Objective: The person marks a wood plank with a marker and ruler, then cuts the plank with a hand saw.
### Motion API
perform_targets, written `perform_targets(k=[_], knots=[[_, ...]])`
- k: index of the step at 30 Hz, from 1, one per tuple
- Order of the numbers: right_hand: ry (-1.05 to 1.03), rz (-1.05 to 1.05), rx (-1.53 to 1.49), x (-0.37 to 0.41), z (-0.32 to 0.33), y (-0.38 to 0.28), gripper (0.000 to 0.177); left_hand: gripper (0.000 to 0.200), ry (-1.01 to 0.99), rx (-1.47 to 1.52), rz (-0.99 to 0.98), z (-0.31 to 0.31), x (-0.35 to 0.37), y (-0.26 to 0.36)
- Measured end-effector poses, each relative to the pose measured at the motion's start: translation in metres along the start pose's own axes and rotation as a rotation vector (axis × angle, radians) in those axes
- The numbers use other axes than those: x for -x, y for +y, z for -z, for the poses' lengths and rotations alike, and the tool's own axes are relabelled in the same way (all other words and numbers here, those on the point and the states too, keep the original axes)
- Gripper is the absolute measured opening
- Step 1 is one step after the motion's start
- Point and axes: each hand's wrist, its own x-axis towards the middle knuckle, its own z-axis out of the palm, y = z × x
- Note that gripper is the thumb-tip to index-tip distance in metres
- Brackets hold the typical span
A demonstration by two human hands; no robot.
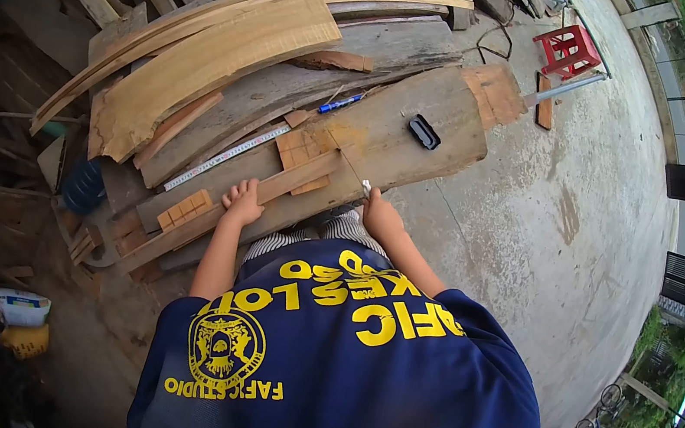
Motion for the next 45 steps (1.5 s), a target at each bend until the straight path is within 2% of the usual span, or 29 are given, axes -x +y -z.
perform_targets(k=[6,14,23,32,36,41,45], knots=[[0.049,0.033,-0.006,0.016,0.015,0.005,0.027,0.070,-0.034,0.019,0.000,0.003,0.001,0.000],[0.033,0.005,0.006,-0.041,-0.001,-0.011,0.029,0.070,-0.052,0.055,-0.009,0.008,0.001,0.000],[-0.008,-0.005,0.000,0.018,0.011,0.018,0.029,0.069,-0.072,0.072,0.010,0.011,0.001,0.001],[-0.015,0.017,0.054,-0.046,-0.008,0.001,0.027,0.071,-0.058,0.087,0.013,0.012,0.003,0.002],[0.033,0.055,0.068,-0.012,-0.003,0.028,0.025,0.071,-0.038,0.087,0.011,0.007,0.000,0.000],[-0.073,-0.022,0.066,0.014,0.008,0.031,0.026,0.071,-0.053,0.096,0.014,0.009,0.001,0.001],[-0.060,-0.008,0.065,-0.024,-0.011,0.011,0.026,0.071,-0.051,0.096,0.021,0.008,0.000,0.000]])
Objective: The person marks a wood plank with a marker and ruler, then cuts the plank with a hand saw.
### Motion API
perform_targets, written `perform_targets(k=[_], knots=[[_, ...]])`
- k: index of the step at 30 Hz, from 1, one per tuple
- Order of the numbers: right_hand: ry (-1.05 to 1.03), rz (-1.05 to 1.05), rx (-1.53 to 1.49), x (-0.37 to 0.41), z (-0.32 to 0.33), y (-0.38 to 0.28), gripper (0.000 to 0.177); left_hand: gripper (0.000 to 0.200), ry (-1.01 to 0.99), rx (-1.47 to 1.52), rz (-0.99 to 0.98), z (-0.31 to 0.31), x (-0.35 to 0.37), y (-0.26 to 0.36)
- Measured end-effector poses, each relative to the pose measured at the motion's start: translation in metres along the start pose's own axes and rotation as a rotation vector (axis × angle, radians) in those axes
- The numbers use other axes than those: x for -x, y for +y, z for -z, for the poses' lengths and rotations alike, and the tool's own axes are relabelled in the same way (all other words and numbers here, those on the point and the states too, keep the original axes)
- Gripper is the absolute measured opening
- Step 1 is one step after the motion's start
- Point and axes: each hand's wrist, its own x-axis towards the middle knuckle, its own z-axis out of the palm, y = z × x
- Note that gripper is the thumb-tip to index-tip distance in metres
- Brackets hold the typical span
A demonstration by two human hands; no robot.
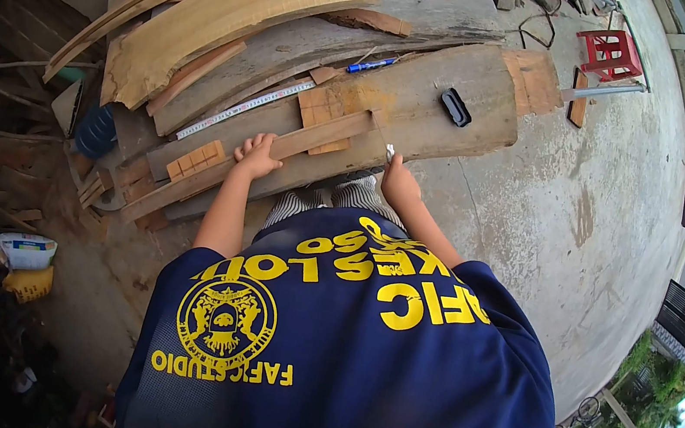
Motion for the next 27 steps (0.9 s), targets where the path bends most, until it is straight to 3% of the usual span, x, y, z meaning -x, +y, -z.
perform_targets(k=[5,14,22,27], knots=[[0.069,0.030,-0.077,-0.037,-0.009,-0.016,0.027,0.071,0.021,0.001,-0.002,-0.002,0.001,0.000],[-0.046,0.022,0.021,0.030,0.023,0.011,0.027,0.072,0.030,-0.013,0.000,-0.007,-0.003,-0.003],[-0.050,0.057,0.013,-0.031,0.016,-0.017,0.027,0.072,0.012,-0.032,0.004,-0.006,-0.006,-0.005],[-0.166,0.055,0.066,0.018,0.048,-0.007,0.030,0.072,-0.007,-0.030,0.013,-0.004,-0.005,-0.003]])
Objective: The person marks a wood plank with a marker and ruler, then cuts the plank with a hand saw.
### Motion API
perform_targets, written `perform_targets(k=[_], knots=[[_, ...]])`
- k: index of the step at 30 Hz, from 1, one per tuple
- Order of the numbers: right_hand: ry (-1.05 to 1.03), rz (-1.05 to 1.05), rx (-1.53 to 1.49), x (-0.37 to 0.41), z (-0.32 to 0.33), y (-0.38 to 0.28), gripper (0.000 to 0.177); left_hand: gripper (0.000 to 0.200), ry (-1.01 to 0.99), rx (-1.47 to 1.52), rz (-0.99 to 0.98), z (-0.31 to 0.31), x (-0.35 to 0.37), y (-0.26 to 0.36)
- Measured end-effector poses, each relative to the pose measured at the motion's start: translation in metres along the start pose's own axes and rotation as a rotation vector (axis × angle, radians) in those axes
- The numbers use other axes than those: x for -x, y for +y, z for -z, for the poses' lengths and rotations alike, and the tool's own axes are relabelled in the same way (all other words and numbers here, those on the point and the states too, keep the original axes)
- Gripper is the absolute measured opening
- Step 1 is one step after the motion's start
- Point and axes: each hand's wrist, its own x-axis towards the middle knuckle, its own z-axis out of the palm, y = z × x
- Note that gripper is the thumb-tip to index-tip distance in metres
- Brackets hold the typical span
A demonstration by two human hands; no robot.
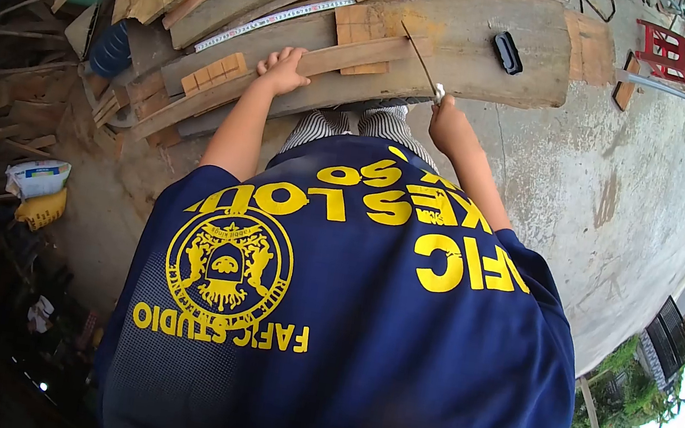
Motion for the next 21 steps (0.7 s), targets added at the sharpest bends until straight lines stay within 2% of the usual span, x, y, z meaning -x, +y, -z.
perform_targets(k=[3,9,16,19,21], knots=[[-0.014,-0.039,-0.007,0.002,0.001,0.001,0.030,0.072,-0.005,-0.005,0.005,-0.002,-0.001,-0.002],[0.029,-0.060,-0.010,-0.054,-0.018,-0.026,0.028,0.072,-0.032,-0.008,0.008,0.001,-0.003,-0.002],[0.008,-0.028,-0.018,0.003,0.001,0.006,0.028,0.071,-0.009,-0.027,0.008,0.001,0.002,0.002],[0.026,-0.026,-0.031,0.005,0.000,0.008,0.030,0.070,0.010,-0.014,-0.004,-0.001,0.002,0.001],[0.045,-0.017,-0.023,-0.021,-0.016,0.005,0.031,0.070,0.017,-0.025,0.004,-0.001,0.003,0.003]])
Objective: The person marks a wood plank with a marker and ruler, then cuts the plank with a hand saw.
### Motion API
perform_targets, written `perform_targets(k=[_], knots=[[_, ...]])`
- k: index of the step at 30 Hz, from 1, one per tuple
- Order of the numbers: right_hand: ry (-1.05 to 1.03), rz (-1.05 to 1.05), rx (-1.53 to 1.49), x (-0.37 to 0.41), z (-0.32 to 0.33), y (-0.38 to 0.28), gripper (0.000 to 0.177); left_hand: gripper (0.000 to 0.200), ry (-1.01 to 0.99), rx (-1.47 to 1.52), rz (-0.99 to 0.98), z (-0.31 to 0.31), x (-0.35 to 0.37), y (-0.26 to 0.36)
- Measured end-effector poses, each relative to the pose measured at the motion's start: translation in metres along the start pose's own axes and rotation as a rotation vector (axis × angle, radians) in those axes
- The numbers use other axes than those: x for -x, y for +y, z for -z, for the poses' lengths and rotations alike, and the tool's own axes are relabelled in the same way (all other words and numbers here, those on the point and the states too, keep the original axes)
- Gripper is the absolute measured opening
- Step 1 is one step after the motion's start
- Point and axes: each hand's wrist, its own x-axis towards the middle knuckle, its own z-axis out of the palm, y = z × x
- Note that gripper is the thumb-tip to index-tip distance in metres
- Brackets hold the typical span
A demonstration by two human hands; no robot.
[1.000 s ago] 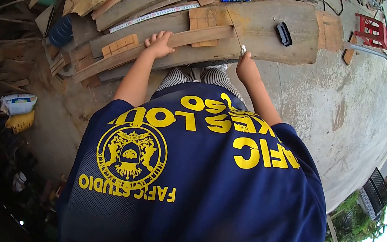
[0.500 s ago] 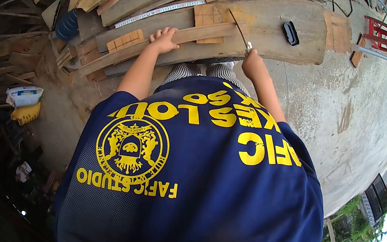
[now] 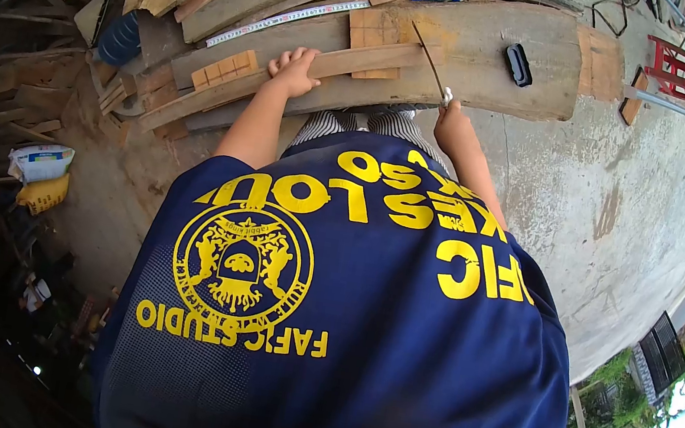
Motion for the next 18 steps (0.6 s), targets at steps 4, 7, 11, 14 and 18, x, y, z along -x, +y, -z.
perform_targets(k=[4,7,11,14,18], knots=[[0.049,0.052,-0.022,-0.032,-0.013,-0.022,0.032,0.068,0.014,0.005,-0.014,-0.001,0.000,-0.002],[0.059,0.064,-0.028,-0.020,-0.012,-0.008,0.029,0.067,0.005,0.004,0.003,0.000,0.001,0.000],[0.036,0.075,-0.014,0.026,0.013,0.008,0.028,0.066,0.019,0.023,-0.002,0.000,0.002,-0.001],[0.025,0.054,-0.009,0.019,0.013,0.005,0.029,0.066,0.013,0.020,-0.020,0.001,0.001,-0.002],[0.050,0.067,0.045,-0.035,-0.011,-0.010,0.032,0.066,0.012,0.009,-0.024,0.000,0.000,-0.002]])
